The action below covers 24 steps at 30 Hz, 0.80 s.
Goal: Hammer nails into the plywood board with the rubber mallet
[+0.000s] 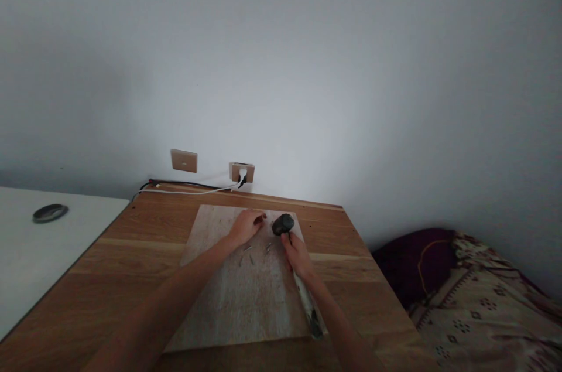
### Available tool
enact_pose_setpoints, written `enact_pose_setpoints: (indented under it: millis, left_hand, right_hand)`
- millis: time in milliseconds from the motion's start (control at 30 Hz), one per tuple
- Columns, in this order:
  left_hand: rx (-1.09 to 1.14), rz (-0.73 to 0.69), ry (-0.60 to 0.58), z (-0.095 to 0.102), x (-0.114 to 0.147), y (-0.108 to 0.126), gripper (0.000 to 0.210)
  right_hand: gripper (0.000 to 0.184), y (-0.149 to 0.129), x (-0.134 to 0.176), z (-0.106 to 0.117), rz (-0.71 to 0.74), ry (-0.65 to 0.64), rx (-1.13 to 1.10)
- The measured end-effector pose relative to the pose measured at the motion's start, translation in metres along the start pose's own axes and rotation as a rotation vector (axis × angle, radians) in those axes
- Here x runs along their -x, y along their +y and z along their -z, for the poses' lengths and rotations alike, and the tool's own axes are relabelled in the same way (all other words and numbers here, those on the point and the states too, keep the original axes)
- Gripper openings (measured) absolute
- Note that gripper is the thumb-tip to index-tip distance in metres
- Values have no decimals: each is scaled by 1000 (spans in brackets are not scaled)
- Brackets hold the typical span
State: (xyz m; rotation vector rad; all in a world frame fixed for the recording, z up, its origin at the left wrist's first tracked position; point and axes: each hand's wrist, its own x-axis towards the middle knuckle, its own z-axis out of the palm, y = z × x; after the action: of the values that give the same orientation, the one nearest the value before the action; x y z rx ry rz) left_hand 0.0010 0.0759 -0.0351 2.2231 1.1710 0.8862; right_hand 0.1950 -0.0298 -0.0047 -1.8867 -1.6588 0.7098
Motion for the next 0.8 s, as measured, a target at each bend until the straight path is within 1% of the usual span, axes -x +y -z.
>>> enact_pose_setpoints:
  millis: [133, 267, 333, 433, 600, 667, 800]
  left_hand:
    - [49, 22, 24, -2, 2, -3, 45]
    - [30, 28, 39, -2, 4, -5, 48]
    - [23, 34, 52, -3, 4, -6, 48]
    - [22, 42, 61, -5, 2, -8, 49]
    - [48, 58, 43, -6, 1, -8, 51]
    - [57, 66, 35, -5, 1, -7, 50]
    - [48, 63, 28, -2, 1, -4, 48]
  right_hand:
    - [42, -27, -10, -7, -3, -70, -21]
    - [42, -45, -21, -15, -27, -119, -11]
    - [41, -46, -23, -18, -30, -131, -4]
    - [39, -41, -23, -20, -22, -99, 9]
    - [40, -34, -18, -20, 0, -93, -23]
    - [39, -35, -18, -20, -1, -84, -34]
    - [37, -39, -17, -19, -15, -109, -38]
